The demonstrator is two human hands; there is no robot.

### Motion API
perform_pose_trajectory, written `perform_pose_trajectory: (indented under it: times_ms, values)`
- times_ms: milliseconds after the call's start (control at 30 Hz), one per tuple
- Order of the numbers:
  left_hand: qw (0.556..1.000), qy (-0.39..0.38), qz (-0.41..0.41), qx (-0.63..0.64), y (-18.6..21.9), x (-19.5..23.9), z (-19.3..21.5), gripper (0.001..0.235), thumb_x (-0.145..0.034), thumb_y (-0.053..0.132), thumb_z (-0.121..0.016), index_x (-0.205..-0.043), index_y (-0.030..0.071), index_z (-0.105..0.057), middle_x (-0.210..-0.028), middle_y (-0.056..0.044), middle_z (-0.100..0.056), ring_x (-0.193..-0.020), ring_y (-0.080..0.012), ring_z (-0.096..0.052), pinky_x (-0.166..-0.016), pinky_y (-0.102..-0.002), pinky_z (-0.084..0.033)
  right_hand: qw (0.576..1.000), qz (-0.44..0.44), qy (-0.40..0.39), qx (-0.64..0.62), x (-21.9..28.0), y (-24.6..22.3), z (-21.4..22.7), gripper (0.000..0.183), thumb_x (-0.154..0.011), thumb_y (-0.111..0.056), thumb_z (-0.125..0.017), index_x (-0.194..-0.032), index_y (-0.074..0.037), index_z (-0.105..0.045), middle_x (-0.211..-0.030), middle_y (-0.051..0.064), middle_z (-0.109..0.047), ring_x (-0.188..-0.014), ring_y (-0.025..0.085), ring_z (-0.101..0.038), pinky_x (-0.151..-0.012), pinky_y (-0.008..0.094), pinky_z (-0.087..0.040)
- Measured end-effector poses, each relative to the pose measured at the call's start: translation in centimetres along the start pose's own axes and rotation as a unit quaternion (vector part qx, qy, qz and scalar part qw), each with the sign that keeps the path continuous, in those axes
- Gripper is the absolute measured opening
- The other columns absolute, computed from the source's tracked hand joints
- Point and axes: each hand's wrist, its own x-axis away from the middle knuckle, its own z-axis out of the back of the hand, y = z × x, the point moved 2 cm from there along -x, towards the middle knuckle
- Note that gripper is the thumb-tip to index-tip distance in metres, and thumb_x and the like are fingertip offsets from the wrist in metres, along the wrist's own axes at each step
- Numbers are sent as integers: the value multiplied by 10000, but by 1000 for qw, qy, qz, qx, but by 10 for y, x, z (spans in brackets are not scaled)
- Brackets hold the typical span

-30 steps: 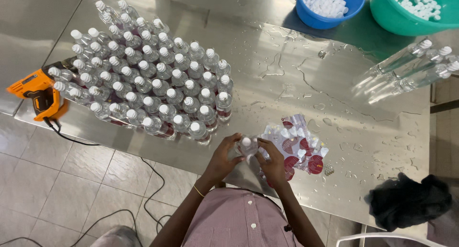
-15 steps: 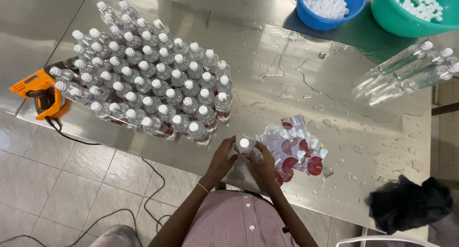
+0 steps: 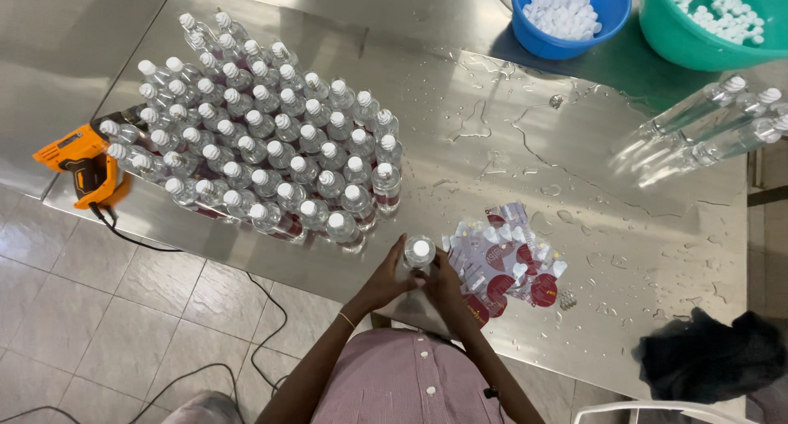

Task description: The person repeatedly picks up clear plastic bottles from a stack, applies a red and white label to each bottle, and places the labeled bottles onto a separate stack on the metal table. The person handles the bottles and labels by hand throughout the process.

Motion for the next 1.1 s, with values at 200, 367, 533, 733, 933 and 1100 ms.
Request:
perform_pose_trajectory:
  times_ms: [200,367,533,733,933,1100]
  values:
    - [995,26,-60,76,5,4,-11,836,-1122,352,-624,-1784,94,-185,-1826,-257,-155,-1677,-447,-86,-1368,-600,-100,886,112,-37,449,-9,-6,7,726,-906,-346,-886,-1519,-176,-536,-1421,212,-732,-1345,435,-672,-1189,553,-525]
    - [992,28,-64,109,0,3,-9,811,-1145,462,-533,-1781,97,-185,-1808,-290,-159,-1663,-489,-88,-1339,-655,-115,890,125,-30,438,-10,-4,2,695,-900,-277,-902,-1480,-126,-550,-1410,246,-724,-1335,445,-677,-1160,550,-555]
    - [987,66,-103,103,-15,-6,-10,697,-1173,392,-482,-1765,90,-274,-1771,-268,-317,-1646,-446,-240,-1333,-612,-198,899,87,-29,429,-14,-2,0,591,-905,-237,-877,-1402,-162,-566,-1448,194,-714,-1367,413,-664,-1197,524,-540]
    - [991,55,-90,81,-8,-4,-9,681,-1188,366,-454,-1762,65,-244,-1742,-314,-326,-1635,-475,-252,-1332,-620,-204,927,83,-13,365,2,-10,-15,547,-892,-149,-877,-1348,-154,-577,-1441,202,-720,-1383,424,-654,-1188,542,-522]
    - [986,38,-105,124,-24,-12,-6,664,-1190,325,-452,-1765,77,-232,-1778,-272,-254,-1658,-438,-184,-1339,-605,-158,935,95,2,341,20,-33,-36,488,-883,-15,-848,-1290,-77,-585,-1325,235,-751,-1334,419,-693,-1132,528,-566]
    - [971,70,-136,186,-29,-19,1,749,-1182,419,-450,-1782,81,-156,-1811,-287,-109,-1664,-470,-56,-1342,-620,-72,937,81,-10,341,7,-35,-53,393,-915,-10,-827,-1228,-85,-601,-1190,162,-784,-1269,344,-725,-1083,518,-585]
